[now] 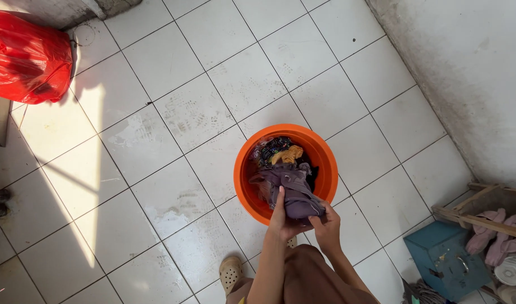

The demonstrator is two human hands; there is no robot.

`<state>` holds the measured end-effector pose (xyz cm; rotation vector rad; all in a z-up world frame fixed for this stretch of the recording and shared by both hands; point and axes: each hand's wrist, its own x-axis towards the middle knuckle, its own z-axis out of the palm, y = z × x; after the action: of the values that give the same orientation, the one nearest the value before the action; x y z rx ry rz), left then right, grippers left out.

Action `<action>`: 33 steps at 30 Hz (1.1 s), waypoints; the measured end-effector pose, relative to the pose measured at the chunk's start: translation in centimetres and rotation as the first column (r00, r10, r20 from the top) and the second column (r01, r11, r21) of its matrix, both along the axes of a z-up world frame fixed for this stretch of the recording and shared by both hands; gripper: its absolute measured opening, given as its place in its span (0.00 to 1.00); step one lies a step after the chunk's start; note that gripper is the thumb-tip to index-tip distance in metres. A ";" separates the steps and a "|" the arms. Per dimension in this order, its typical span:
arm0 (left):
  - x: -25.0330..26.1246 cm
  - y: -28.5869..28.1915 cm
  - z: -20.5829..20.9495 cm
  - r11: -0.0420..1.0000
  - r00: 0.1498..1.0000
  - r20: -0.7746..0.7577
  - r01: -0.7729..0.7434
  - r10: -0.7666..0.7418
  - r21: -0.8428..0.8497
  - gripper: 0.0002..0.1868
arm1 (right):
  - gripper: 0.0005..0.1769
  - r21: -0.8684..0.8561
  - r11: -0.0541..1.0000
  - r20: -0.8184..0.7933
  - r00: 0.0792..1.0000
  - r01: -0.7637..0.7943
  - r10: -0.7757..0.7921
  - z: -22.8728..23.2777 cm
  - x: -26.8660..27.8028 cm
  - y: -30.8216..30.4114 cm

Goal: The person takes wet clothes from an orange bucket, wrings them, and hangs each item on a red circular drying rack. The person handles multiple garments one at a time, spreading them out on the rack to dry.

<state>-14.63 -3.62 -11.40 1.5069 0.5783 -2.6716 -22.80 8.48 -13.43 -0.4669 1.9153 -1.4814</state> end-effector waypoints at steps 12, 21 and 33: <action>-2.9 -1.4 5.6 0.972 0.966 -0.140 -0.227 0.219 -0.051 0.33 | 0.08 -0.141 0.980 0.307 0.947 0.141 -0.092 10.6 -7.1 2.1; -3.7 2.1 9.0 0.714 0.945 -0.241 -0.010 -0.223 -0.700 0.49 | 0.08 0.569 0.698 -0.059 0.825 -0.434 0.561 15.4 -10.7 -12.7; -7.8 2.8 8.0 0.842 0.610 -0.659 -0.536 0.441 0.067 0.17 | 0.35 -0.184 0.935 0.655 0.672 -0.302 0.346 14.5 -11.4 -12.5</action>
<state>-22.43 -0.83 -3.40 0.2317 0.6740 -2.6204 -34.18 -4.01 1.11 -0.2182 1.1296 -1.2344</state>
